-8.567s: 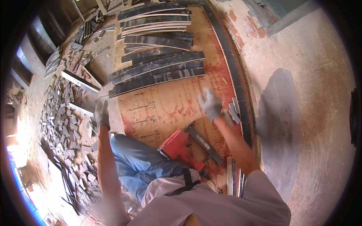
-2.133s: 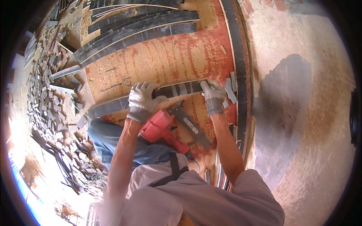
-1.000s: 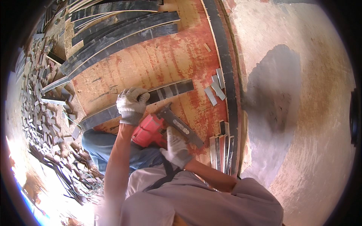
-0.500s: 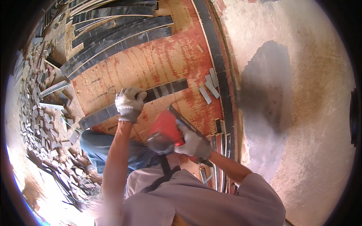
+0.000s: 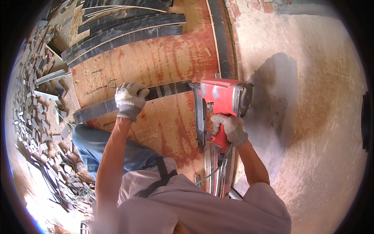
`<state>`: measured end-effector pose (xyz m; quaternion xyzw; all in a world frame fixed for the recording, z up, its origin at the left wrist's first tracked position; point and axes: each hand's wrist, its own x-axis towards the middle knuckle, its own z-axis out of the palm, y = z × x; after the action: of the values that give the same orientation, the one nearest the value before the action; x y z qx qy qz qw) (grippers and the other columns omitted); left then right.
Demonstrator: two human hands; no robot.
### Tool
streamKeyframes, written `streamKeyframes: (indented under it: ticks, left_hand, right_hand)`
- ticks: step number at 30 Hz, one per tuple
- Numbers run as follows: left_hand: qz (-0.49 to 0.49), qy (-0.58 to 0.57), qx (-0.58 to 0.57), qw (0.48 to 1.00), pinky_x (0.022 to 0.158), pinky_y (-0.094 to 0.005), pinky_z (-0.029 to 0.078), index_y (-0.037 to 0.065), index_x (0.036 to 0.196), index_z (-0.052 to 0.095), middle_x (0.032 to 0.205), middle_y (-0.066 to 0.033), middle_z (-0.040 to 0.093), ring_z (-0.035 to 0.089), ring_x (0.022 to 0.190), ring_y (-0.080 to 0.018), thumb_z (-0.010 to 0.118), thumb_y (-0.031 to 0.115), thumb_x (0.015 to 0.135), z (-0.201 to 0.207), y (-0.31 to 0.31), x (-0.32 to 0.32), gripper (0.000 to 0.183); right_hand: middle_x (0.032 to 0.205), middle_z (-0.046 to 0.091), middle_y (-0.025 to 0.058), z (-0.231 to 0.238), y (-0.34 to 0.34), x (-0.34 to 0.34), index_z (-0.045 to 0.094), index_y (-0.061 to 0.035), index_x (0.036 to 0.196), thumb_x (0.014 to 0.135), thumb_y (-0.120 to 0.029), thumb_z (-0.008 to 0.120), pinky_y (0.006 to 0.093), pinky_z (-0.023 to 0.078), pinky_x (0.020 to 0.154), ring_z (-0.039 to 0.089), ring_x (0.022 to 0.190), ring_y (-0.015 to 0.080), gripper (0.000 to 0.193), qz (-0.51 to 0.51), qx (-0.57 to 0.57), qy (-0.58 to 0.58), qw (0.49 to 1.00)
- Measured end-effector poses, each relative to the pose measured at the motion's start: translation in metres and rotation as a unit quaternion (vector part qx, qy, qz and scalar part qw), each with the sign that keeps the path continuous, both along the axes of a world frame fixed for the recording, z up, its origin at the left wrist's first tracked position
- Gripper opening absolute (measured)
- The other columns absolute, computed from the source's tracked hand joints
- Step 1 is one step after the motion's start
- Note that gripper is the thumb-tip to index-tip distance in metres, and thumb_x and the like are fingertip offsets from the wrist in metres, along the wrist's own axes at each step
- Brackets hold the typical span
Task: The person sits on the floor and uses a red pneumatic nail gun to fasten long, dark wooden planks onto a large wooden board. The person repeatedly picks up planks, aligns them, and nails them in place.
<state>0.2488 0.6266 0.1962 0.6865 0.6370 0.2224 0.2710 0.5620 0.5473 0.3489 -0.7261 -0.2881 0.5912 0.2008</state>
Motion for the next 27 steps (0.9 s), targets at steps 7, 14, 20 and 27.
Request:
streamKeyframes:
  ticks: [7, 14, 20, 27]
  left_hand:
    - [-0.015, -0.003, 0.023, 1.0, 0.078, -0.0423, 0.048, 0.013, 0.082, 0.073, 0.082, -0.0082, 0.069, 0.063, 0.083, -0.0311, 0.073, 0.026, 0.077, 0.001, 0.0, -0.001, 0.014]
    - [-0.005, 0.003, -0.012, 1.0, 0.086, -0.0414, 0.046, 0.015, 0.082, 0.075, 0.085, -0.0041, 0.07, 0.063, 0.088, -0.0284, 0.072, 0.027, 0.077, 0.002, -0.001, -0.002, 0.014]
    - [-0.011, -0.003, -0.02, 1.0, 0.087, -0.0407, 0.045, 0.015, 0.083, 0.075, 0.086, -0.0039, 0.07, 0.062, 0.09, -0.0278, 0.071, 0.029, 0.079, 0.003, 0.002, -0.003, 0.015]
    - [-0.01, -0.006, -0.018, 1.0, 0.085, -0.0408, 0.046, 0.014, 0.084, 0.075, 0.085, -0.0045, 0.07, 0.062, 0.088, -0.0285, 0.071, 0.028, 0.079, 0.003, 0.0, -0.004, 0.015]
  right_hand:
    - [0.057, 0.056, 0.0077, -0.01, 0.011, 0.003, 0.056, -0.0023, 0.064, 0.085, -0.012, 0.061, 0.0319, 0.047, 0.055, 0.055, 0.052, 0.0186, 0.024, 0.092, 0.041, -0.032, 0.994]
    - [0.057, 0.055, 0.007, -0.006, 0.023, -0.002, 0.055, -0.0038, 0.065, 0.084, -0.01, 0.061, 0.0321, 0.046, 0.05, 0.053, 0.049, 0.0176, 0.021, 0.034, 0.016, 0.008, 0.999]
    - [0.057, 0.054, 0.0072, 0.001, 0.024, -0.005, 0.057, -0.003, 0.069, 0.085, -0.01, 0.061, 0.0336, 0.047, 0.049, 0.053, 0.048, 0.019, 0.018, -0.027, -0.048, 0.02, 0.998]
    - [0.059, 0.055, 0.007, -0.005, 0.025, -0.017, 0.059, -0.0016, 0.076, 0.087, -0.013, 0.061, 0.0338, 0.049, 0.051, 0.054, 0.049, 0.0191, 0.016, 0.173, 0.036, -0.001, 0.984]
